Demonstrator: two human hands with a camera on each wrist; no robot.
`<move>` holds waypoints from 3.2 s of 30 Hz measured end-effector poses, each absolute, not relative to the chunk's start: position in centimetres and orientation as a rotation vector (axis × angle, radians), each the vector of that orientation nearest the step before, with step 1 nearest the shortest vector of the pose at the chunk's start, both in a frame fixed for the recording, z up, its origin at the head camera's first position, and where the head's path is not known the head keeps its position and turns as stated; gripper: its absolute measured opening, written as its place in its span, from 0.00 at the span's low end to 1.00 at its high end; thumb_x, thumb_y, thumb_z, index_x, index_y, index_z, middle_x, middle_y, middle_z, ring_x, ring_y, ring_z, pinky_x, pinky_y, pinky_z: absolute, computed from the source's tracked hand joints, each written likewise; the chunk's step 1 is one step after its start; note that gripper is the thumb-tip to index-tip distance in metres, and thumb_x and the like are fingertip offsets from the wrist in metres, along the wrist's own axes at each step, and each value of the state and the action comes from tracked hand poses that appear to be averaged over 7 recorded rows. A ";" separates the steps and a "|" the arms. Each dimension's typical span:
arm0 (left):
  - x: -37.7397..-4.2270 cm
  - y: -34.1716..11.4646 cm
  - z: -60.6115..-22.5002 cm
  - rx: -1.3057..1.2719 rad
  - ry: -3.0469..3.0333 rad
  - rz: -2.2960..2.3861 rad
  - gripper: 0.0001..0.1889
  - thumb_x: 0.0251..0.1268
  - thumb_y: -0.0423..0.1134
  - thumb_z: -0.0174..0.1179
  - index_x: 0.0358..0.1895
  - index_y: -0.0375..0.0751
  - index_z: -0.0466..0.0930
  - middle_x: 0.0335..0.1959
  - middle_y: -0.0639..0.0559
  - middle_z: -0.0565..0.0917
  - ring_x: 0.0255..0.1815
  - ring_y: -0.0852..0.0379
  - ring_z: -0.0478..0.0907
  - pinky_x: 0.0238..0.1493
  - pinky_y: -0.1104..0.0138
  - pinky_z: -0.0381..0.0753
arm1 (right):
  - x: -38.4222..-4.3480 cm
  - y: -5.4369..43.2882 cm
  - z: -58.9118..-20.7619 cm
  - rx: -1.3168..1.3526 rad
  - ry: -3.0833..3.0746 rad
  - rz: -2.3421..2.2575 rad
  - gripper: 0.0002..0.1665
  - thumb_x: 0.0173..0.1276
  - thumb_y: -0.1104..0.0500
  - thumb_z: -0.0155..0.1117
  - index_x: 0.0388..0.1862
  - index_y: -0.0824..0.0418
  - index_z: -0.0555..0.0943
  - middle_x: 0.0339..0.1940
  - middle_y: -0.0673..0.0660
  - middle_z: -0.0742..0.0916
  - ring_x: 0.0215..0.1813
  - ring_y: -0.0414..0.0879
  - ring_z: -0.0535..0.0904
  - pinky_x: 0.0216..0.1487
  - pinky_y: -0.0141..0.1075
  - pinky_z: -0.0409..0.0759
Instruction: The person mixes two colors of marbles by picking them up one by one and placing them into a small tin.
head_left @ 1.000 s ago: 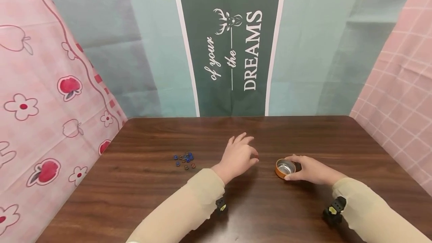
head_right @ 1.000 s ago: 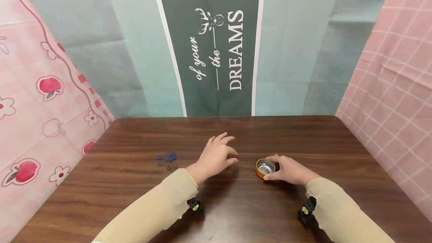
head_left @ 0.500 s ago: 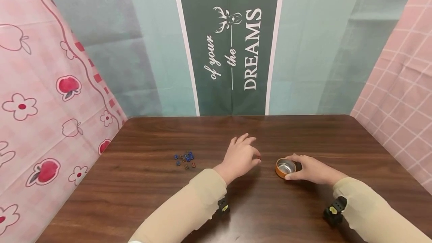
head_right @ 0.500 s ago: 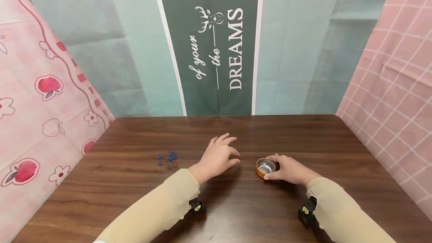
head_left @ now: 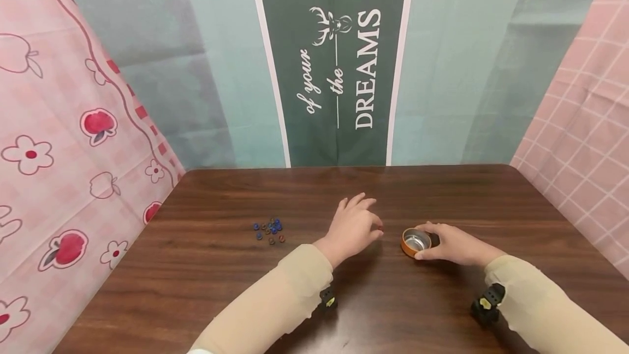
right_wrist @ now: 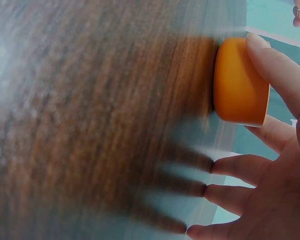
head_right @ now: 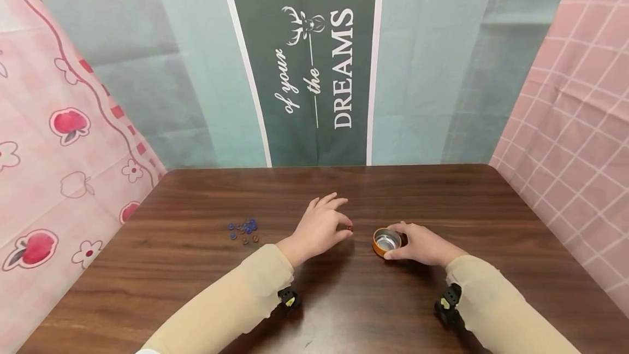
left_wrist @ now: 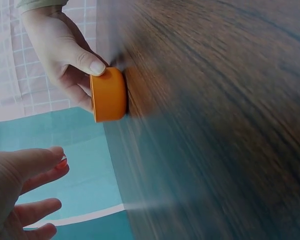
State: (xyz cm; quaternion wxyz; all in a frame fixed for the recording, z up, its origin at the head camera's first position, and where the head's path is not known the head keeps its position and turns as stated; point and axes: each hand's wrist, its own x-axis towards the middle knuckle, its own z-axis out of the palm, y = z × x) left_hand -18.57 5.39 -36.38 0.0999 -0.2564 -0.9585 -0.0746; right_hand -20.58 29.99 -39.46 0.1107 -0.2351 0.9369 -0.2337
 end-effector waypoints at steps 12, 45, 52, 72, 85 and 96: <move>-18.9 7.0 -36.2 -0.817 -2.831 -0.178 0.08 0.59 0.52 0.62 0.40 0.61 0.87 0.63 0.57 0.72 0.69 0.53 0.58 0.65 0.50 0.58 | -20.6 30.1 -39.4 -0.710 2.763 -0.670 0.43 0.53 0.41 0.70 0.58 0.69 0.74 0.58 0.79 0.71 0.61 0.73 0.64 0.52 0.62 0.67; -19.4 10.8 -37.4 -0.835 -2.860 -0.097 0.08 0.61 0.53 0.60 0.42 0.66 0.85 0.60 0.61 0.74 0.68 0.56 0.59 0.64 0.54 0.59 | -20.8 30.2 -39.5 -0.751 2.750 -0.700 0.43 0.52 0.41 0.70 0.57 0.69 0.74 0.56 0.75 0.75 0.60 0.72 0.66 0.52 0.61 0.68; -19.4 11.3 -37.8 -0.842 -2.853 -0.087 0.08 0.61 0.53 0.60 0.42 0.66 0.85 0.59 0.62 0.74 0.68 0.57 0.60 0.64 0.54 0.60 | -20.8 30.3 -39.3 -0.766 2.749 -0.705 0.42 0.53 0.41 0.70 0.57 0.70 0.74 0.55 0.72 0.77 0.60 0.71 0.67 0.52 0.61 0.69; -19.3 12.1 -38.2 -0.816 -2.897 -0.005 0.08 0.62 0.55 0.58 0.42 0.70 0.84 0.59 0.64 0.74 0.67 0.59 0.60 0.63 0.57 0.61 | -21.0 30.2 -39.7 -0.798 2.734 -0.694 0.42 0.54 0.42 0.70 0.57 0.72 0.73 0.54 0.72 0.78 0.57 0.68 0.70 0.49 0.57 0.72; -19.2 12.3 -38.1 -0.811 -2.932 -0.010 0.09 0.62 0.55 0.57 0.43 0.72 0.83 0.60 0.66 0.72 0.67 0.61 0.60 0.63 0.58 0.60 | -20.8 30.5 -39.4 -0.817 2.747 -0.690 0.42 0.54 0.42 0.70 0.57 0.71 0.73 0.54 0.73 0.77 0.59 0.73 0.67 0.48 0.58 0.73; -18.8 11.6 -37.9 -0.837 -2.930 -0.019 0.11 0.63 0.55 0.57 0.46 0.70 0.83 0.60 0.66 0.72 0.66 0.62 0.61 0.64 0.57 0.60 | -20.6 30.2 -39.6 -0.809 2.743 -0.694 0.42 0.54 0.42 0.69 0.57 0.71 0.73 0.54 0.74 0.77 0.59 0.73 0.67 0.50 0.59 0.71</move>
